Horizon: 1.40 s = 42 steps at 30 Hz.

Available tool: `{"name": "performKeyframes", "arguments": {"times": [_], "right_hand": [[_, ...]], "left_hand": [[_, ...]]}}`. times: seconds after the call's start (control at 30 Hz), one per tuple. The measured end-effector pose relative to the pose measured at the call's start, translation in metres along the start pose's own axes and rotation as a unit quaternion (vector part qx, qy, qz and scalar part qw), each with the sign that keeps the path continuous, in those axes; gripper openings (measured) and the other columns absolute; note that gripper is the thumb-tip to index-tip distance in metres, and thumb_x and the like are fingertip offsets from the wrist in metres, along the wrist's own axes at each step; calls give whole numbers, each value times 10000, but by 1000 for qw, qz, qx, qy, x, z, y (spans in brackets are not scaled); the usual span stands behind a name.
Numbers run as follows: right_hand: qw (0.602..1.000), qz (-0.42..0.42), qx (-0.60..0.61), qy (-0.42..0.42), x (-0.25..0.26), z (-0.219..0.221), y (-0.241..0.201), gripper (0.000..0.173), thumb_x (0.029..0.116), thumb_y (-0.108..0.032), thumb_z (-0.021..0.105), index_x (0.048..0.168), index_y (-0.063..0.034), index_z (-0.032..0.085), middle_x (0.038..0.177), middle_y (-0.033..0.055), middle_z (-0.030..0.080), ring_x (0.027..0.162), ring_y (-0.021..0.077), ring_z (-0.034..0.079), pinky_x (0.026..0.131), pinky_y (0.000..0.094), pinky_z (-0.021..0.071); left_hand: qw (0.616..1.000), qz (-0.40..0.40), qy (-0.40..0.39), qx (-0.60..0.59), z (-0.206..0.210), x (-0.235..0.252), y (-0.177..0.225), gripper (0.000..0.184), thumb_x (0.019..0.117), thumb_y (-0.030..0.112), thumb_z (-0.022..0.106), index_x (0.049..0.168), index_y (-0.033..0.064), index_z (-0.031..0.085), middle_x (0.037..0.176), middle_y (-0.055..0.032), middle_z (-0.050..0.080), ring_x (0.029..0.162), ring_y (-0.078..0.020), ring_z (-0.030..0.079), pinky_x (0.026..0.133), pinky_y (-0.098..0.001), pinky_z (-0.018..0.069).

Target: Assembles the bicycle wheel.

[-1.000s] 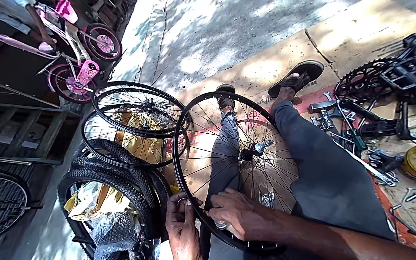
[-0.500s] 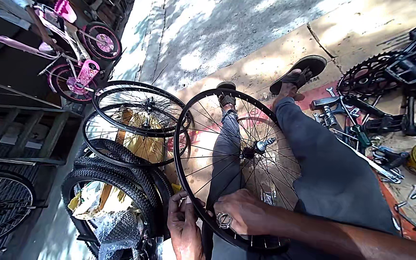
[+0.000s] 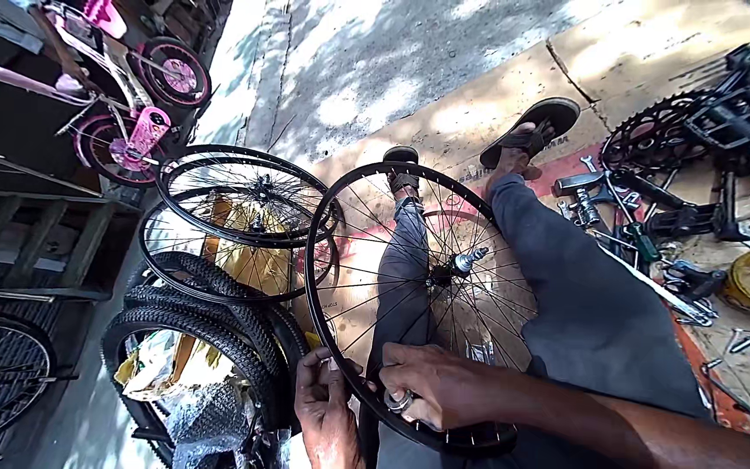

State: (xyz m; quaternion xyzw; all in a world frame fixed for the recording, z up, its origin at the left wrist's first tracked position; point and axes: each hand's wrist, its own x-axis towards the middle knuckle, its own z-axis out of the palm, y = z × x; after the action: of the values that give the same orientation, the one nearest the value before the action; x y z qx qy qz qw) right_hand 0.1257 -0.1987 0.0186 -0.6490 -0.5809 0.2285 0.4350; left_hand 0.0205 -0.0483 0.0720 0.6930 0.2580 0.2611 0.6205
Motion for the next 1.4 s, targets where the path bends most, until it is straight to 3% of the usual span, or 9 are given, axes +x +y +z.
{"name": "performKeyframes", "arguments": {"times": [0.17,0.27,0.43,0.6,0.73,0.87,1.03,1.23,1.4], "right_hand": [[986,30,84,-139,12,-32,5,218,1012,-239,643,1099,-40,651,929,91,674,843,213,653,773,441,521],[998,6,50,-28,8,-14,3,354,909,-151,762,1208,-102,579,979,71,665,834,228,655,760,456,551],[971,-49,-170,158,-4,37,10,222,987,-82,535,1191,-100,620,912,110,605,712,266,629,601,403,526],[990,45,-31,-129,14,-16,1,253,975,-258,668,1109,-45,654,966,155,676,931,337,659,827,556,505],[966,36,116,-227,25,-35,19,391,1037,-351,607,1212,-6,663,951,146,681,839,230,657,802,468,532],[994,55,62,-69,12,-19,3,275,913,-233,771,1107,-63,677,1010,107,673,932,252,649,841,478,519],[972,-81,-107,192,7,30,1,130,960,-30,551,969,-75,673,874,105,570,820,268,602,644,368,517],[998,-30,-42,-23,2,-8,0,210,942,-213,707,1108,-91,662,1078,135,580,992,304,613,831,467,541],[998,47,5,-46,-1,-35,6,306,1062,-339,535,1084,-77,690,1023,108,647,982,252,642,882,455,516]], "left_hand": [[1000,-17,20,3,3,-3,3,219,1044,-2,362,1206,-23,509,803,-111,659,624,-188,679,536,-318,600],[1000,2,13,14,3,-1,2,190,1062,10,377,1179,-33,520,782,-106,652,603,-176,669,527,-298,593],[1000,18,-15,9,2,-2,3,198,1021,-30,400,1196,-25,492,810,-102,643,631,-187,677,541,-316,607],[1000,3,-2,12,1,-2,4,187,1047,-2,372,1184,-22,498,788,-92,654,607,-177,679,524,-320,607],[1000,6,5,3,1,-1,1,193,1037,-25,381,1190,-31,498,780,-99,653,596,-178,677,514,-316,605],[999,21,-27,4,-2,-2,0,221,1011,-46,389,1212,-29,480,827,-109,665,655,-194,693,559,-332,616],[1000,5,18,6,4,-1,1,214,1068,20,339,1202,-14,502,793,-82,652,620,-140,661,545,-251,575],[997,17,-14,69,-3,31,5,397,1106,229,298,1387,46,510,1007,-140,681,775,-227,685,601,-313,578],[987,27,-44,152,11,70,14,392,1048,228,557,1435,195,510,929,-88,645,638,-193,586,553,-325,504]]}}
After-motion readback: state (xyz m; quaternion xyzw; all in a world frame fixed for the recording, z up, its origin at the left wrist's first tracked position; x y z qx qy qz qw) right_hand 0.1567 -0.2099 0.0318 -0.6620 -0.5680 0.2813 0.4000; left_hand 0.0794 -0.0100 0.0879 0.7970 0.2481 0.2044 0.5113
